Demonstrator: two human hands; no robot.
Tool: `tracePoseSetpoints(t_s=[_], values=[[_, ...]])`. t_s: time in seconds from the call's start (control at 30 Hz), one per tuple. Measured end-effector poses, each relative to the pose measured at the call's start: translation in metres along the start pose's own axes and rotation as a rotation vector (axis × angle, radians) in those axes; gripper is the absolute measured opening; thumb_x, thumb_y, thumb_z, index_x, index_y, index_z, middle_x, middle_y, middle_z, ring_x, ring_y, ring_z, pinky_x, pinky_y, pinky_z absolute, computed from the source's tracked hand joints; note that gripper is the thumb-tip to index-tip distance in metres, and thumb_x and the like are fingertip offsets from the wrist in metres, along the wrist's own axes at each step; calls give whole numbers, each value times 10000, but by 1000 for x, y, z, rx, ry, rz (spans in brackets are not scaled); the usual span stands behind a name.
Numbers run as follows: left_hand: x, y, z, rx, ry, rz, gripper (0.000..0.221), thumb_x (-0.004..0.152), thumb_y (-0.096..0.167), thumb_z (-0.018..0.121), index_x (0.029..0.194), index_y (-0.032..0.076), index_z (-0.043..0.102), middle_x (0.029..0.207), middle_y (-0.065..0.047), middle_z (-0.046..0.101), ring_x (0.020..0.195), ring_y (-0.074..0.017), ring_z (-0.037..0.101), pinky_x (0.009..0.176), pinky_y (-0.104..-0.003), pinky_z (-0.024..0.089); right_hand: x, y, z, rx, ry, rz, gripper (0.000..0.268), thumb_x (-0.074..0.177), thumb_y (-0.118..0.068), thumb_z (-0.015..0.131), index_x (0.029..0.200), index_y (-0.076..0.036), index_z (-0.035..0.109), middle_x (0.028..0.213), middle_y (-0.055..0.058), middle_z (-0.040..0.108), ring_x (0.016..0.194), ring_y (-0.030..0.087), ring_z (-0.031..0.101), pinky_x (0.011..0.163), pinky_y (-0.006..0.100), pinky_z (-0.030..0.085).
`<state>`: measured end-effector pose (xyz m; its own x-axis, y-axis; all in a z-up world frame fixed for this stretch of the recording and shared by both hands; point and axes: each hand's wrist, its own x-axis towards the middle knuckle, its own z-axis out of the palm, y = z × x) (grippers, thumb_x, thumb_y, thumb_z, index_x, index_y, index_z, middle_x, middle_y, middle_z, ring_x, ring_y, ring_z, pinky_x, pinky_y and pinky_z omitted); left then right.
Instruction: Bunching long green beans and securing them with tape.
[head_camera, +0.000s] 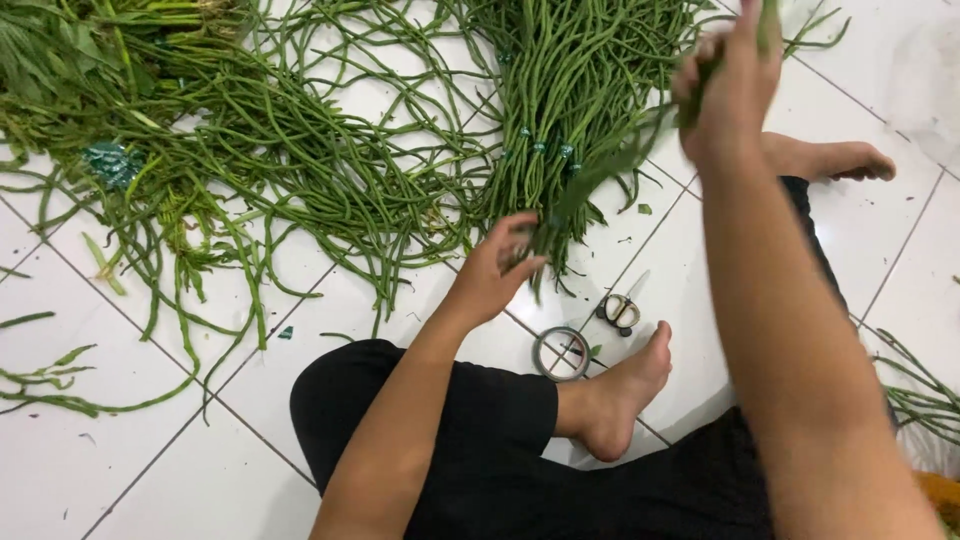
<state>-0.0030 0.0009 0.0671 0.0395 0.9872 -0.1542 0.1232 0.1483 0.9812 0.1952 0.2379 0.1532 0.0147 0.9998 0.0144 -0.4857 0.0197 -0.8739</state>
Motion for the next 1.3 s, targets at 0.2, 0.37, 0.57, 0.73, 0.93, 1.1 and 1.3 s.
tracePoseSetpoints(t_s=[0.2,0.37,0.57,0.73,0.93,1.1,1.3], values=[[37,-38,-17,474,26,148,1091,882,558,673,1617,176,-36,1710,-209,52,1567,-374,156,1187,-617,195,30,13,26,-1076,-269,-94,944,945,-754,301,1358,60,545,1184,208,635,991,288,618,800,452,527],[22,-16,-51,579,27,-154,773,990,535,590,1560,53,387,1575,-201,431,1462,-361,402,1207,-574,142,-31,78,-28,-1366,-402,83,694,1044,-680,581,1443,-113,562,1376,183,592,1232,411,597,1012,565,482],[-4,-1,-74,566,126,-259,706,979,584,577,1479,91,512,1427,-175,589,1386,-373,493,1209,-614,123,-169,119,-71,-1149,-262,-205,218,1002,-254,751,1015,-37,739,905,153,707,871,318,683,772,431,522],[-21,10,-101,515,261,-326,706,1010,611,498,1451,61,527,1384,-189,610,1347,-390,526,1184,-645,225,-228,136,-115,-1101,-328,-265,79,967,-151,728,989,-76,743,788,127,655,748,286,643,686,370,474],[-36,-44,-161,492,466,-636,888,978,794,271,1483,100,503,1408,-175,593,1358,-384,509,1152,-590,333,-272,150,-100,-953,-687,-295,61,891,-181,735,871,-147,781,659,46,658,582,239,629,591,321,491],[-24,-102,-173,501,498,-737,969,946,851,273,1543,102,426,1500,-201,503,1406,-383,465,1155,-593,323,-310,144,-64,-760,-915,-204,67,873,-173,742,859,-122,784,601,55,646,507,234,632,523,325,501],[-11,-88,-164,571,531,-606,815,1044,590,478,1613,49,259,1533,-252,279,1367,-477,436,967,-574,548,-307,140,-63,-929,-975,-216,127,918,-206,704,985,-102,732,625,50,608,549,242,654,534,316,522]])
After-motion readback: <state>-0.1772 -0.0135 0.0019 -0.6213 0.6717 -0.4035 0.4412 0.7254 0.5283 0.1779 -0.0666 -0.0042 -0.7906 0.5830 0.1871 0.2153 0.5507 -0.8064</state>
